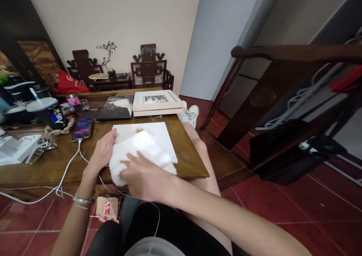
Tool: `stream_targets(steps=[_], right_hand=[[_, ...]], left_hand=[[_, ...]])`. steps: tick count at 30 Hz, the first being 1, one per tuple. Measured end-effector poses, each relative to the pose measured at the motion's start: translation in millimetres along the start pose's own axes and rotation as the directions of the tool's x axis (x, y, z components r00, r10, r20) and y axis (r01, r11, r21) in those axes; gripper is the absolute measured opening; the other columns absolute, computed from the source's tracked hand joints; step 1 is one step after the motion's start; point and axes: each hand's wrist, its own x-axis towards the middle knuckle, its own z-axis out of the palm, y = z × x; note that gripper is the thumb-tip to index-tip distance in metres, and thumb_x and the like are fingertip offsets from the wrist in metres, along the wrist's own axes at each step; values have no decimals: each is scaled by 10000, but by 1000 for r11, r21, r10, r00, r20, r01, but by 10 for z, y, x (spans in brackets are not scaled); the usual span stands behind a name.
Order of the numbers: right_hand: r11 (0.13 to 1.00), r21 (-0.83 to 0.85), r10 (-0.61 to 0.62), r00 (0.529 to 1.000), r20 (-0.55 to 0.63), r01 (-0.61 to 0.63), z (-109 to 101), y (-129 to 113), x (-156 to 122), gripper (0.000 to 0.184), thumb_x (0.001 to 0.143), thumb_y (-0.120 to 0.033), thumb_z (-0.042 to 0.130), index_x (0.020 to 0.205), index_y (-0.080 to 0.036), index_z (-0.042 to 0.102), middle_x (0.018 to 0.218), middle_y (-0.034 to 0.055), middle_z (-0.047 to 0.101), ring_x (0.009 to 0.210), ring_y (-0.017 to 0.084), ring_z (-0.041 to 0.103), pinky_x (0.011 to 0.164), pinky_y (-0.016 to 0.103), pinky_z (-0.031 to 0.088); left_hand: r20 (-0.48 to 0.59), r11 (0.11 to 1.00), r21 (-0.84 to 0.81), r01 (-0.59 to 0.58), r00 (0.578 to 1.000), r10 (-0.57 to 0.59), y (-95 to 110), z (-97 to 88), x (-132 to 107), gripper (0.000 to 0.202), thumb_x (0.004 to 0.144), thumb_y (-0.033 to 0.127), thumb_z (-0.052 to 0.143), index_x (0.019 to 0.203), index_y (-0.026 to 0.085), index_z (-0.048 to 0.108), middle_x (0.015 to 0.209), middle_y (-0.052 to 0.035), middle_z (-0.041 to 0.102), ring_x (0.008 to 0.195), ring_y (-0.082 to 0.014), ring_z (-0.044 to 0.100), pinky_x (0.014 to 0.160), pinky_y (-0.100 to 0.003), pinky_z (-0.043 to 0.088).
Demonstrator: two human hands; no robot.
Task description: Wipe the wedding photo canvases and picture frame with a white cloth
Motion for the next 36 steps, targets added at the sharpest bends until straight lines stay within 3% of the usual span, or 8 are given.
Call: stream_targets(steps=[5, 12, 15, 19, 22, 28, 32, 36], right_hand=[[976, -42, 212, 977, -38, -213, 21, 327, -32, 294, 747, -10, 447, 914, -52, 686, 1286, 264, 562, 1279, 313, 483, 1085, 441, 336], [901, -108, 414, 907, -69, -420, -15, 870, 467, 327, 820, -68, 411, 1032, -77, 660, 1097, 220, 644, 1073, 302, 613, 894, 387, 465], [886, -118, 442, 894, -71, -448, -4, 897, 755, 350, 817, -68, 414, 1072, -90, 653, 1128, 226, 634, 1106, 343, 577, 880, 460, 463], [903, -143, 397, 914, -86, -406, 106, 756, 946, 391, 832, -83, 425, 1167, -117, 624, 1318, 209, 544, 1258, 377, 438, 991, 591, 347], [943, -164, 281, 957, -72, -290, 165, 575, 773, 376, 823, -85, 452, 1151, -113, 633, 1405, 196, 477, 1309, 373, 383, 1020, 582, 329], [996, -42, 73, 992, -103, -78, 98, 190, -47, 291, 746, -15, 454, 890, -110, 687, 1374, 177, 528, 1345, 350, 379, 1055, 533, 350], [986, 38, 164, 975, -151, -160, 80, 187, -386, 286, 671, 10, 434, 784, -115, 665, 1309, 226, 565, 1284, 316, 472, 1000, 449, 424], [935, 21, 353, 928, -123, -353, 102, 548, -402, 259, 693, 10, 415, 743, -123, 632, 1063, 230, 670, 1164, 303, 569, 931, 389, 439]], left_hand=[[188, 986, 148, -76, 981, 47, -112, 66, -7, 432, 962, 321, 347, 1226, 85, 593, 1369, -188, 540, 1356, -281, 418, 1128, -458, 322], [191, 975, 189, -113, 979, 76, -169, 80, -8, 404, 950, 275, 344, 1218, 103, 593, 1354, -164, 561, 1344, -256, 438, 1136, -435, 327], [179, 975, 194, -109, 981, 74, -164, 75, -2, 407, 943, 250, 335, 1223, 99, 588, 1350, -163, 566, 1334, -257, 451, 1139, -451, 325], [165, 978, 183, -101, 984, 71, -165, 64, 11, 419, 937, 229, 322, 1241, 91, 574, 1363, -173, 551, 1321, -259, 468, 1131, -453, 340], [162, 979, 171, -108, 984, 80, -158, 60, 15, 418, 929, 215, 318, 1225, 87, 584, 1366, -179, 546, 1317, -265, 472, 1127, -453, 348], [172, 977, 188, -96, 983, 63, -139, 71, 2, 421, 912, 185, 313, 1215, 86, 587, 1359, -174, 554, 1325, -260, 462, 1134, -448, 339], [174, 976, 199, -90, 983, 55, -151, 84, -4, 417, 913, 218, 339, 1218, 69, 581, 1351, -189, 556, 1332, -271, 453, 1139, -454, 328], [171, 976, 198, -94, 984, 60, -175, 94, -2, 408, 917, 229, 336, 1211, 93, 584, 1351, -174, 560, 1333, -269, 452, 1138, -457, 325]])
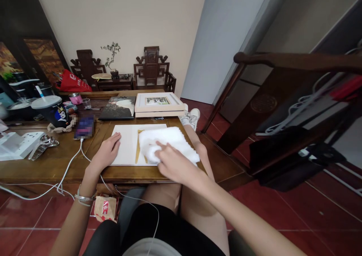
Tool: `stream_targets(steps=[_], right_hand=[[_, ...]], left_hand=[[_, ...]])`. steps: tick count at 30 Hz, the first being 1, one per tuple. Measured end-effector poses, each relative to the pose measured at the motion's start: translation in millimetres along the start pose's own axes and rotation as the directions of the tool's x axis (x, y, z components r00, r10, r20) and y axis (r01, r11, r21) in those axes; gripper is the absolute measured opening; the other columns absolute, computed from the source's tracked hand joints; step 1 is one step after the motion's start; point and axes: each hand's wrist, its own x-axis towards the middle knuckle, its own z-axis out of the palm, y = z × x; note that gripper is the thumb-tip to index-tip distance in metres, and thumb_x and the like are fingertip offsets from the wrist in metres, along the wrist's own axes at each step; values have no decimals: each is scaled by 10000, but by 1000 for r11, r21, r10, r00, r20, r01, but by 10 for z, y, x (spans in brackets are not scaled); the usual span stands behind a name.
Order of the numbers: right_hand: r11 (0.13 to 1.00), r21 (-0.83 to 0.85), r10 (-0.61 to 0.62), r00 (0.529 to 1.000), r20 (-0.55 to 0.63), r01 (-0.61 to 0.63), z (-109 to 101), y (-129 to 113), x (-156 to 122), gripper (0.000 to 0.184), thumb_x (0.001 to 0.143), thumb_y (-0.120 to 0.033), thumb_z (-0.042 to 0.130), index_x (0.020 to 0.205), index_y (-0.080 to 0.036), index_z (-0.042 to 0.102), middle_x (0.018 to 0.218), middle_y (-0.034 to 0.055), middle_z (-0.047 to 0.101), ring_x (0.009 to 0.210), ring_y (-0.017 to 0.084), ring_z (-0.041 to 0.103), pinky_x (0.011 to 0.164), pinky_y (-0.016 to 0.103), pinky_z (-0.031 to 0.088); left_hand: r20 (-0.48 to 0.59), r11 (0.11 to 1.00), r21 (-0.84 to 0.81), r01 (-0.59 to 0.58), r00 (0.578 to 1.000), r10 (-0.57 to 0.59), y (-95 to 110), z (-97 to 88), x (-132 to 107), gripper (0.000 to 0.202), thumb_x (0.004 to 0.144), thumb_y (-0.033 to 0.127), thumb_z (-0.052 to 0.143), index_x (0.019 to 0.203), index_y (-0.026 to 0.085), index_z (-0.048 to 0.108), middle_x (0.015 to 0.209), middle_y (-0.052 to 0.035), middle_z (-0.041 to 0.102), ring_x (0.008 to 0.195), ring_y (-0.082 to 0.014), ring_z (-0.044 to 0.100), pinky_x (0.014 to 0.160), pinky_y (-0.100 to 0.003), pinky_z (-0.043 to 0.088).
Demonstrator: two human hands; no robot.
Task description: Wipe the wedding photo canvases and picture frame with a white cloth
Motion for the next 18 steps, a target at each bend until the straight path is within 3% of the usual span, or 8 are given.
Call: stream_targets(steps=[5, 8, 11, 14, 18], right_hand=[[967, -91, 238, 971, -28, -239, 52, 423, 416, 268, 756, -10, 394, 821, -108, 634, 907, 189, 687, 1060, 288, 616, 880, 342, 425], [962, -109, 245, 968, -47, -249, 92, 480, 517, 263, 767, -18, 391, 840, -98, 630, 990, 213, 675, 1163, 302, 564, 956, 374, 388], [980, -69, 182, 981, -60, -186, 136, 422, 355, 237, 747, -7, 410, 804, -102, 619, 1142, 250, 633, 1302, 307, 452, 1037, 412, 339], [996, 12, 91, 993, -73, -90, 175, 369, 8, 222, 717, -3, 419, 750, -139, 591, 1268, 242, 583, 1346, 298, 404, 1050, 422, 351], [995, 87, 51, 991, -125, -40, 228, 376, -366, 211, 715, -38, 409, 737, -185, 559, 1369, 178, 536, 1306, 288, 456, 995, 425, 424]], left_hand=[[-19, 999, 6, 37, 999, -36, 24, -12, -10, 417, 905, 222, 357, 1233, 52, 550, 1370, -217, 517, 1343, -276, 435, 1146, -426, 311], [-86, 986, 40, 163, 984, -159, 57, -18, -32, 439, 892, 263, 426, 1251, 27, 512, 1436, -262, 402, 1389, -327, 347, 1146, -466, 292], [-113, 959, 38, 280, 955, -274, 65, -8, -50, 490, 877, 320, 476, 1240, -8, 495, 1449, -307, 345, 1408, -379, 282, 1144, -505, 270], [-118, 938, 6, 346, 932, -343, 30, 7, -46, 566, 851, 363, 514, 1226, -61, 480, 1438, -358, 329, 1414, -416, 240, 1149, -520, 237], [-72, 931, -107, 350, 931, -358, -84, 6, -9, 489, 802, 421, 574, 1140, 67, 572, 1409, -263, 447, 1424, -393, 235, 1151, -530, 219]])
